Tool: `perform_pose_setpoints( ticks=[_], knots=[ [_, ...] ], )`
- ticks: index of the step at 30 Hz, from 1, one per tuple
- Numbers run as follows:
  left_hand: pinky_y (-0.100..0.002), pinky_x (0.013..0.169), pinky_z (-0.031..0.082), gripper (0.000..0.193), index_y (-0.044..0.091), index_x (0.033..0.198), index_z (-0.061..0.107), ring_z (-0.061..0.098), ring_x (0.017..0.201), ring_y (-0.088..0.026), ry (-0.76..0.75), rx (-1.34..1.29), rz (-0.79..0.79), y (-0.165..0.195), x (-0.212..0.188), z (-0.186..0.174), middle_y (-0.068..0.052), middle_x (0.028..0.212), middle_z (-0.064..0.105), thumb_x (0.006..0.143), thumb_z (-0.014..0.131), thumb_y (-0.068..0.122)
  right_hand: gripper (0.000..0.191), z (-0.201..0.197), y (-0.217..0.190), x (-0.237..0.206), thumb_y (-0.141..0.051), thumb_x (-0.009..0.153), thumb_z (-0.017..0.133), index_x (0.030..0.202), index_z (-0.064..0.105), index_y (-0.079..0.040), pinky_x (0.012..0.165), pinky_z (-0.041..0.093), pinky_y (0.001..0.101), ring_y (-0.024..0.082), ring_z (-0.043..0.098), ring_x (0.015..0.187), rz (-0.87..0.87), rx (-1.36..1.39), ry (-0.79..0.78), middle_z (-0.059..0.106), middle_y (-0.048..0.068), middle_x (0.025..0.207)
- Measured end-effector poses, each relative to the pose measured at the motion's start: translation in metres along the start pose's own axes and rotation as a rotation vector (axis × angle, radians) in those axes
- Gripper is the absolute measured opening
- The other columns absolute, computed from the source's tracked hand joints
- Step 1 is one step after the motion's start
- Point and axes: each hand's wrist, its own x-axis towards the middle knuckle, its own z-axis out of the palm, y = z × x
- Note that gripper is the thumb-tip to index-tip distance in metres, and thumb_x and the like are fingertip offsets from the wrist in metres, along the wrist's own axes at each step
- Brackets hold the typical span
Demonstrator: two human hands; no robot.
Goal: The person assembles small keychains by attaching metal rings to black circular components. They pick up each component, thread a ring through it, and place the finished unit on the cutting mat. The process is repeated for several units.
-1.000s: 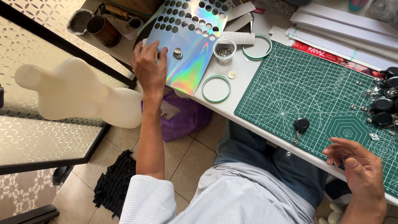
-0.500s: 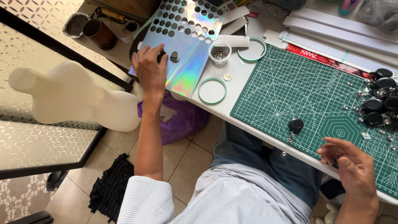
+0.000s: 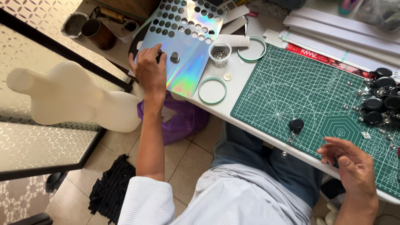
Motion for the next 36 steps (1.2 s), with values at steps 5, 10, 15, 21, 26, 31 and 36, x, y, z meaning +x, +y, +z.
perform_pose_setpoints(
  ticks=[5,10,15,21,26,31,36],
  knots=[
    [-0.058,0.118,0.028,0.021,0.009,0.112,0.077,0.068,0.097,-0.024,0.029,0.018,0.046,0.0,0.001,0.004,-0.005,0.096,0.074,0.092,0.078,0.013,0.065,0.002,-0.002,0.002,-0.047,0.097,0.07,0.136,0.064,0.005,0.07,0.049,0.031,0.022,0.07,0.083,-0.012,-0.002,-0.002,0.074,0.02,0.098],
    [-0.056,0.115,0.032,0.02,0.009,0.112,0.076,0.068,0.095,-0.025,0.031,0.006,0.063,-0.002,0.005,0.008,-0.006,0.097,0.075,0.092,0.076,0.012,0.065,0.003,-0.002,0.001,-0.047,0.097,0.07,0.135,0.065,0.005,0.069,0.049,0.0314,0.022,0.069,0.081,-0.008,-0.012,0.003,0.074,0.02,0.097],
    [-0.054,0.114,0.034,0.019,0.008,0.112,0.076,0.068,0.094,-0.027,0.042,-0.006,0.091,-0.003,0.011,0.012,-0.007,0.098,0.076,0.094,0.073,0.012,0.065,0.002,0.0,0.002,-0.048,0.096,0.07,0.135,0.065,0.005,0.068,0.049,0.0315,0.022,0.07,0.08,-0.015,-0.021,0.002,0.074,0.02,0.097],
    [-0.052,0.112,0.038,0.016,0.008,0.115,0.076,0.068,0.096,-0.027,0.067,-0.094,0.032,-0.005,0.019,0.014,-0.007,0.105,0.076,0.103,0.067,0.012,0.065,0.002,0.002,0.001,-0.047,0.096,0.07,0.135,0.065,0.005,0.067,0.049,0.0314,0.023,0.07,0.079,-0.015,-0.023,0.005,0.075,0.021,0.096],
    [-0.048,0.107,0.042,0.021,0.005,0.113,0.077,0.06,0.118,-0.032,0.097,-0.08,0.045,-0.008,0.017,0.008,-0.009,0.114,0.073,0.097,0.073,0.018,0.066,0.002,0.0,0.0,-0.048,0.097,0.07,0.136,0.064,0.005,0.069,0.049,0.0313,0.022,0.069,0.081,-0.012,-0.024,-0.001,0.074,0.02,0.098],
    [-0.05,0.108,0.038,0.026,0.003,0.106,0.079,0.054,0.122,-0.032,-0.012,-0.007,0.003,-0.006,0.015,0.003,-0.009,0.117,0.072,0.089,0.08,0.022,0.066,0.003,-0.001,0.001,-0.049,0.096,0.07,0.134,0.064,0.005,0.07,0.05,0.0318,0.023,0.07,0.082,-0.006,-0.025,0.0,0.074,0.02,0.098],
    [-0.05,0.11,0.037,0.022,0.005,0.105,0.08,0.054,0.123,-0.032,-0.019,0.038,0.004,-0.003,0.015,0.006,-0.008,0.117,0.073,0.089,0.081,0.02,0.065,0.003,0.0,0.001,-0.048,0.096,0.071,0.132,0.064,0.005,0.071,0.051,0.032,0.022,0.07,0.083,-0.009,-0.008,-0.002,0.074,0.02,0.098]
  ],
)
